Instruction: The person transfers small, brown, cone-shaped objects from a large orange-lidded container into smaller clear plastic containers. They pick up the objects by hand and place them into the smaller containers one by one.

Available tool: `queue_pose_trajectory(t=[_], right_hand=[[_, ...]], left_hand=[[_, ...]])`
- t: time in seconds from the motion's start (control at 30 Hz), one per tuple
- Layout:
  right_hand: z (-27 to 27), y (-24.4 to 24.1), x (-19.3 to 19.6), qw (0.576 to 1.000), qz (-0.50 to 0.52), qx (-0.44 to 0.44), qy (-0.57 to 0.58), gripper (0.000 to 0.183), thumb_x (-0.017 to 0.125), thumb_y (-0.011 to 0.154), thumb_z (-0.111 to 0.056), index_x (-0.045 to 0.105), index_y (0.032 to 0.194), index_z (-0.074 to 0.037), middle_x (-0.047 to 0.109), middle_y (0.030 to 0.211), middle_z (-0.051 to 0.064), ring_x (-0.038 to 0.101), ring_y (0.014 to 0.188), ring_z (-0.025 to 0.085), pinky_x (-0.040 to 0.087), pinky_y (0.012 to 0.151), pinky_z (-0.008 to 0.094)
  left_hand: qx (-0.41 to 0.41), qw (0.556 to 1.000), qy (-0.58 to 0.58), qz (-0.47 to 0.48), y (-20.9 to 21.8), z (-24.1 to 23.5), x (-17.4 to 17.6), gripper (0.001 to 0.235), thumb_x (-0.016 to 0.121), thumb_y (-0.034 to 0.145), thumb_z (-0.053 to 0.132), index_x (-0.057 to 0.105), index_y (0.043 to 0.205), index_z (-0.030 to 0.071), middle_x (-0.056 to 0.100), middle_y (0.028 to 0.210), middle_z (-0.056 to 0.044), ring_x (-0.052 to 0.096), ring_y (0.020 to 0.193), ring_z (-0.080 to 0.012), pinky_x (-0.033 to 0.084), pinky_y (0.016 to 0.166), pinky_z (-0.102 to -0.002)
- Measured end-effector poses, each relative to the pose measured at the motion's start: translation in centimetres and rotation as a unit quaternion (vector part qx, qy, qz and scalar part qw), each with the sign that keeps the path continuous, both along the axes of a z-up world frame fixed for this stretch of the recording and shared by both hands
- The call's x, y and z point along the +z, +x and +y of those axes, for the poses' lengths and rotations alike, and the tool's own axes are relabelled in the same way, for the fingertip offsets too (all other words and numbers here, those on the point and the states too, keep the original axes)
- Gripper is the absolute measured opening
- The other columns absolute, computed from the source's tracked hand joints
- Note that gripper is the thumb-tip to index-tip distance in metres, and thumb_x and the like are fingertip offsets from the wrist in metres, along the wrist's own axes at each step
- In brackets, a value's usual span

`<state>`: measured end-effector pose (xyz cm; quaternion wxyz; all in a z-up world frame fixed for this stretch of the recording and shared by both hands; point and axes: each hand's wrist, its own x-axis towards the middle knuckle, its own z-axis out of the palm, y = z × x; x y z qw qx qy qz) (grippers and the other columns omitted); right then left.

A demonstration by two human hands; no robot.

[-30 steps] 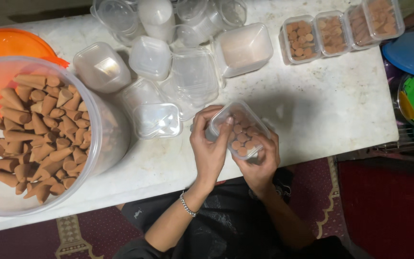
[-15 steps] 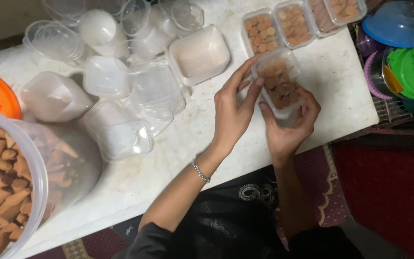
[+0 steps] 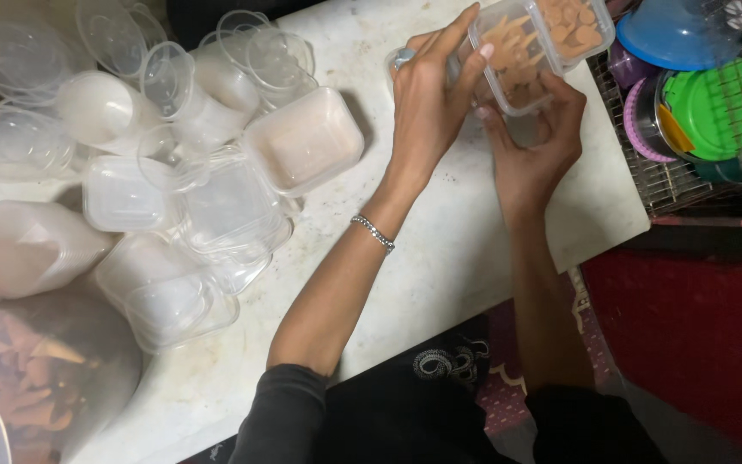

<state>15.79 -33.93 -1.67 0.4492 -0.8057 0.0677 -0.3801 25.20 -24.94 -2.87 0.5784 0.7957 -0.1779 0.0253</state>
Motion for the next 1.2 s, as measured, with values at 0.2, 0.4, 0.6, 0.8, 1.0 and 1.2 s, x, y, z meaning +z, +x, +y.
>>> queue_pose_trajectory(t=[0.2,0.4,0.6,0.8,1.0,1.2], right_hand=[[-0.9,1.6,-1.1,0.988,0.08,-0.113,-0.075,0.057,0.095,0.084,-0.017,0.055,0.124,-0.016,0.055,0.107,0.002,0.053,0.096,0.018,0.042,0.079,0.033],[-0.8,2.2,-2.5,0.982,0.085,-0.129,-0.105,0.065,0.101,0.08,-0.01,0.055,0.126,-0.015,0.059,0.104,0.003,0.05,0.092,0.021,0.049,0.084,0.037],[-0.9,1.9,-2.6,0.981,0.072,-0.115,-0.137,0.058,0.093,0.087,-0.015,0.054,0.13,-0.016,0.063,0.125,0.003,0.052,0.097,0.025,0.05,0.082,0.04],[-0.5,0.8,-1.9,0.983,0.08,-0.086,-0.144,0.068,0.091,0.091,-0.007,0.046,0.14,-0.016,0.058,0.141,0.002,0.057,0.112,0.029,0.052,0.097,0.04],[1.3,-1.7,1.1,0.98,0.072,-0.111,-0.148,0.047,0.077,0.094,-0.016,0.048,0.132,-0.011,0.054,0.12,0.008,0.049,0.102,0.028,0.042,0.094,0.045],[5.3,-2.7,3.9,0.991,0.037,-0.039,-0.12,0.012,0.062,0.104,-0.019,0.063,0.113,-0.01,0.059,0.12,0.01,0.06,0.114,0.023,0.044,0.081,0.035]], left_hand=[[0.011,0.998,0.057,-0.02,2.3,-0.9,0.5,0.03,0.05,0.096,0.033,0.059,0.123,0.024,0.073,0.097,0.004,0.062,0.112,-0.0222,0.041,0.092,-0.041],[0.027,0.992,0.114,-0.054,3.7,-2.0,-2.8,0.037,0.047,0.099,0.034,0.06,0.127,0.014,0.076,0.114,-0.001,0.063,0.118,-0.024,0.04,0.097,-0.041],[0.028,0.992,0.107,-0.055,2.7,-1.6,-1.4,0.039,0.037,0.101,0.032,0.059,0.128,0.014,0.072,0.123,-0.002,0.06,0.124,-0.029,0.019,0.121,-0.062],[0.015,0.995,0.05,-0.081,0.7,0.0,1.2,0.04,0.039,0.102,0.035,0.057,0.128,0.01,0.062,0.128,-0.007,0.055,0.126,-0.0324,0.046,0.103,-0.043],[-0.052,0.998,-0.027,-0.033,-3.4,3.0,4.3,0.048,0.037,0.108,0.038,0.044,0.148,0.013,0.055,0.15,-0.003,0.052,0.144,-0.0208,0.051,0.111,-0.037],[-0.038,0.994,-0.037,-0.095,-6.8,8.7,7.0,0.037,0.044,0.11,0.024,0.049,0.143,0.007,0.06,0.143,-0.009,0.056,0.138,-0.0235,0.046,0.116,-0.034]])
